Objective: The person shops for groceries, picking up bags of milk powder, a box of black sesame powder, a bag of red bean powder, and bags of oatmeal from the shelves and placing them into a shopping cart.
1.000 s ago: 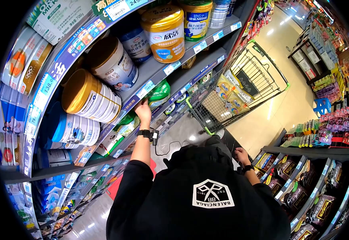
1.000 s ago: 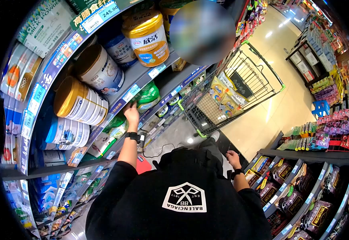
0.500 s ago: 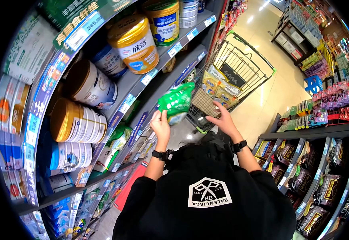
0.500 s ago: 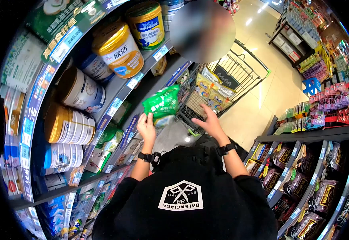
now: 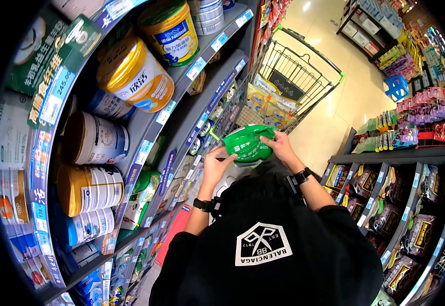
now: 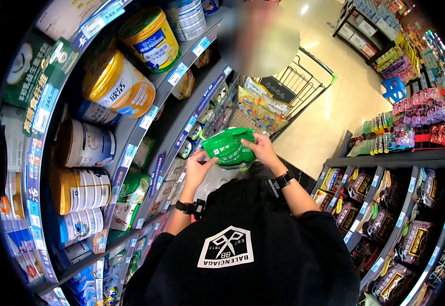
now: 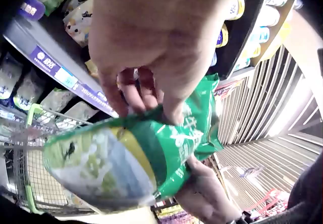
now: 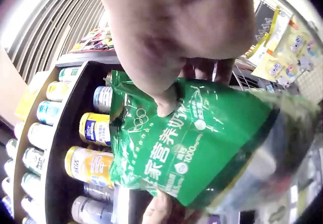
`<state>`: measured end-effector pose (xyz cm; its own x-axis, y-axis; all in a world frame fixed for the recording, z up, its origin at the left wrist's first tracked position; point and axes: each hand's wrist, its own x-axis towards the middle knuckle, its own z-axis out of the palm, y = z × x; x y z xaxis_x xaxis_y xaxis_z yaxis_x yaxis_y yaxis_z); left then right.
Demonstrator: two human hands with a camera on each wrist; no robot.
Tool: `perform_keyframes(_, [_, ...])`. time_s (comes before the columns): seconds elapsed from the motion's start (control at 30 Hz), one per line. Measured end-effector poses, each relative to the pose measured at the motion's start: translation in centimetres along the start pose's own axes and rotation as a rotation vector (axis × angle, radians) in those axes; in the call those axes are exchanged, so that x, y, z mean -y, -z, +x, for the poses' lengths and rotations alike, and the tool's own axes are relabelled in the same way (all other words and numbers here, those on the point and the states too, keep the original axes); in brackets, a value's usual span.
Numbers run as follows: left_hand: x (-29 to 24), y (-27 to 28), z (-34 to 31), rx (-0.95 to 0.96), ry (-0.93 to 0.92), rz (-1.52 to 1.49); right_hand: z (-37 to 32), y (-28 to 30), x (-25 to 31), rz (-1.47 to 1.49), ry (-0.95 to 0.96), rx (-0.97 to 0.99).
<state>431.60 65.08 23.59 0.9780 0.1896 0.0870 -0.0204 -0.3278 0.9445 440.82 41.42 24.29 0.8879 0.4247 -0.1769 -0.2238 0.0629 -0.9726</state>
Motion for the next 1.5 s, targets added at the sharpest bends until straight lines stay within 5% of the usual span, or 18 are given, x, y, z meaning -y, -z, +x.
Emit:
perform_keyframes(0.03, [-1.8, 0.4, 0.8, 0.031, -0.051, 0.077, 0.4, 0.6, -0.2, -0.002, 0.008, -0.007])
perform_keyframes(0.07, [-3.9, 0.0, 1.0, -0.056, 0.084, -0.089, 1.3, 2.2, -2.3, -0.184, 0.047, -0.013])
perform_keyframes(0.17, [-2.8, -0.4, 3.2, 0.113, -0.078, -0.080, 2.4, 3.4, -1.6, -0.318, 0.117, 0.022])
perform_keyframes(0.37, [-3.1, -5.0, 5.7, 0.037, 0.002, 0.110, 4.1, 7.2, 0.1, -0.446, 0.087, 0.030])
perform_keyframes(0.43, [-3.7, -6.4, 6.3, 0.048, 0.083, 0.170, 4.4, 8.2, 0.0, -0.372, 0.213, -0.016])
perform_keyframes(0.57, [-4.1, -8.6, 7.8, 0.119, -0.157, 0.393, 5.5, 10.3, 0.9, -0.225, 0.263, -0.085])
perform_keyframes(0.63, [-3.7, -9.0, 8.2, 0.137, -0.146, 0.413, 6.5, 12.5, 1.1, -0.711, 0.363, 0.264])
perform_keyframes(0.83, [-2.4, -9.9, 10.4, 0.090, 0.120, 0.394, 10.1, 11.7, -1.5, -0.850, 0.393, 0.343])
perform_keyframes(0.9, [-0.8, -9.3, 10.4, 0.136, -0.006, 0.492, 11.7, 11.5, -5.1, -0.814, 0.401, 0.381])
perform_keyframes(1.0, [1.1, -8.2, 7.8, 0.123, 0.087, 0.557, 13.9, 11.5, -9.2, -1.003, 0.369, 0.436])
perform_keyframes(1.03, [1.8, -7.6, 6.3, 0.164, 0.246, 0.523, 14.6, 11.8, -10.2, -0.997, 0.378, 0.471])
perform_keyframes(1.27, [1.9, -4.9, -5.3, -0.028, 0.828, 0.522, 20.3, 15.9, -15.3, -0.940, 0.169, 0.251])
perform_keyframes(1.43, [1.5, -6.0, -9.8, -0.129, 0.824, 0.534, 25.3, 17.9, -17.3, -0.777, -0.003, -0.284])
perform_keyframes(1.5, [0.9, -6.7, -10.1, -0.124, 0.744, 0.509, 28.6, 18.7, -23.8, -0.633, -0.368, -0.527])
